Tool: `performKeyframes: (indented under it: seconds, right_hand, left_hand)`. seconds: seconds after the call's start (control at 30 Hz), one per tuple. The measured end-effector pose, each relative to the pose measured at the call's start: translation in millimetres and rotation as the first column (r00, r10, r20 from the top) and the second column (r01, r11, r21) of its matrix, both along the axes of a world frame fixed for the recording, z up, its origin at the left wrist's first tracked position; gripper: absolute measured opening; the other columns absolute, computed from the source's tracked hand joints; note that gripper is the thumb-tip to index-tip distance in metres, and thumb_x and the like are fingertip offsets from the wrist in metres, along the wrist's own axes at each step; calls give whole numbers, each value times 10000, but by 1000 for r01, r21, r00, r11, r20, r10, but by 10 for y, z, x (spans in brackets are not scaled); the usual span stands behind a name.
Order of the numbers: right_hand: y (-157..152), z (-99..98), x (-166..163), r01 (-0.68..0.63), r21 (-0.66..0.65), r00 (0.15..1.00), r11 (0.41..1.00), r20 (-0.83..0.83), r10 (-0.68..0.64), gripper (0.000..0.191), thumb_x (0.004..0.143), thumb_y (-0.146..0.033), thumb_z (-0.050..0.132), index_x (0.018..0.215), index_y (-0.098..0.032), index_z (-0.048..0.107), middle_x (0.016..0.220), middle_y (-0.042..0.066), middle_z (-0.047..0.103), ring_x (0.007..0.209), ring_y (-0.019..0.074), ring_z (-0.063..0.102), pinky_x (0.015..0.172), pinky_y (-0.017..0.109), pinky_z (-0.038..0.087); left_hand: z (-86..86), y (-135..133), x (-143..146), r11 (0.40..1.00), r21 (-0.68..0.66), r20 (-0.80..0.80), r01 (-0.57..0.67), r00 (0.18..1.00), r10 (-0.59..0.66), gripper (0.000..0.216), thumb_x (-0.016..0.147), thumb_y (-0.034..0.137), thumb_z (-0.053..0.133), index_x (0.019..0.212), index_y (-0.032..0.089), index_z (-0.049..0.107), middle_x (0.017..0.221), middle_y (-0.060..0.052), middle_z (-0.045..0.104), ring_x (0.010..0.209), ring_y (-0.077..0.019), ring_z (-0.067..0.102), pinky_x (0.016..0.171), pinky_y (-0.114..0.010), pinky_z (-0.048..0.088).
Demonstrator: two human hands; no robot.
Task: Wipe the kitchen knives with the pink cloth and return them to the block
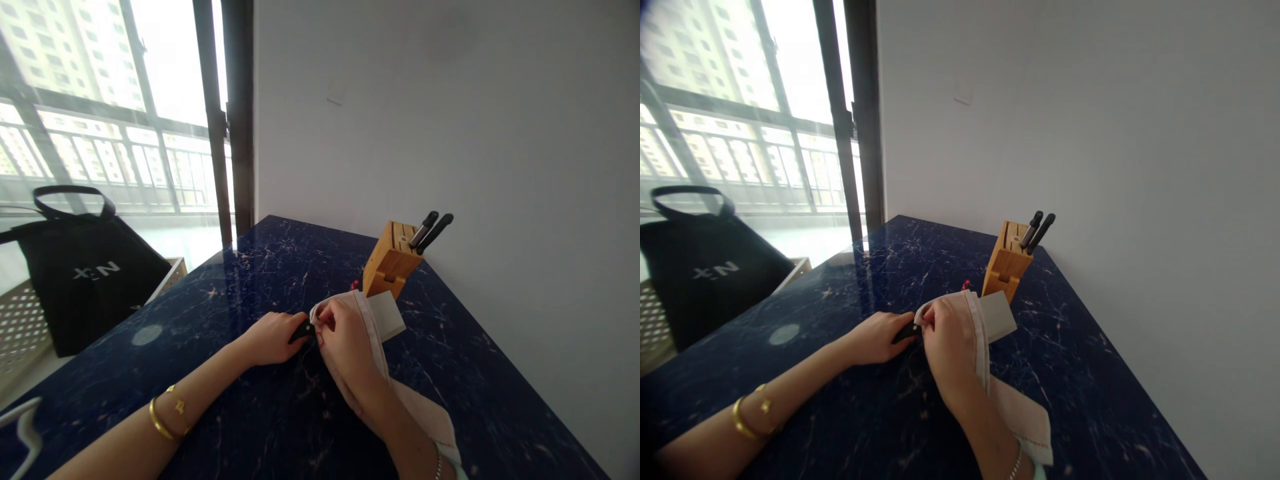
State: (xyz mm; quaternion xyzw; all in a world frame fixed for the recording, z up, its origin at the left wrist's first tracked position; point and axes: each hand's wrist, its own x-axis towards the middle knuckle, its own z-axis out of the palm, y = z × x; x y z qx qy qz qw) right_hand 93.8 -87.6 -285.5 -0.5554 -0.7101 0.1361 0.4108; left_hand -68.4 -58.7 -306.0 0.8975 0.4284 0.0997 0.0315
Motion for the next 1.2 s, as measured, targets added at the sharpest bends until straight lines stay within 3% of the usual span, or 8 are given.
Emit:
performKeyframes:
  seconds: [0.13,0.3,0.5,0.63,0.83,1.07,1.2]
  right_hand:
    - [-23,-16,11,-21,-82,1000,996,-6,21,149,622,-58,456,615,-207,467,656,-20,562,635,137,513,600,262,375]
    - [4,-21,-1,-5,6,1000,1000,-24,5,119,676,-91,467,667,-207,490,742,-3,580,720,145,522,650,268,384]
    - [-18,-37,46,-20,-70,995,997,101,27,169,596,-34,456,606,-203,459,626,-28,521,603,124,470,568,244,332]
    - [-48,-30,54,-21,-49,980,999,195,30,210,620,1,393,630,-204,437,664,-10,509,622,123,462,562,243,312]
    - [74,-36,254,90,27,948,996,306,-94,218,631,1,357,663,-209,406,731,7,492,646,130,466,571,248,314]
    - [243,53,714,236,117,943,965,213,-257,164,644,-68,388,608,-226,355,682,1,478,641,152,485,592,264,363]
    - [243,140,883,320,148,928,936,150,-341,111,671,-115,417,644,-221,403,689,13,517,665,166,512,630,282,387]
  left_hand:
    - [15,-4,0,1000,-10,-13,-9,1000,9,201,826,366,411,924,218,506,794,-36,661,718,-218,634,590,-276,421]
    - [0,-1,-3,1000,21,-10,12,1000,-12,215,835,361,394,958,213,491,828,-45,663,731,-231,635,600,-292,427]
    - [8,-6,3,1000,17,-16,2,1000,-1,196,831,370,402,910,217,494,796,-38,660,714,-225,635,577,-277,414]
    - [16,-4,0,1000,10,-11,-9,1000,9,187,829,362,405,906,216,494,794,-35,660,708,-219,636,572,-270,411]
    - [17,12,-12,1000,-4,-8,-21,1000,21,243,840,384,386,974,218,502,803,-42,662,720,-223,639,584,-277,425]
    - [16,11,-15,999,-25,-3,-36,999,36,257,831,379,404,1000,218,510,809,-43,664,728,-212,639,598,-268,432]
    - [17,8,-19,1000,-14,6,-13,1000,13,259,837,373,393,1012,219,505,807,-40,665,721,-214,639,592,-274,429]
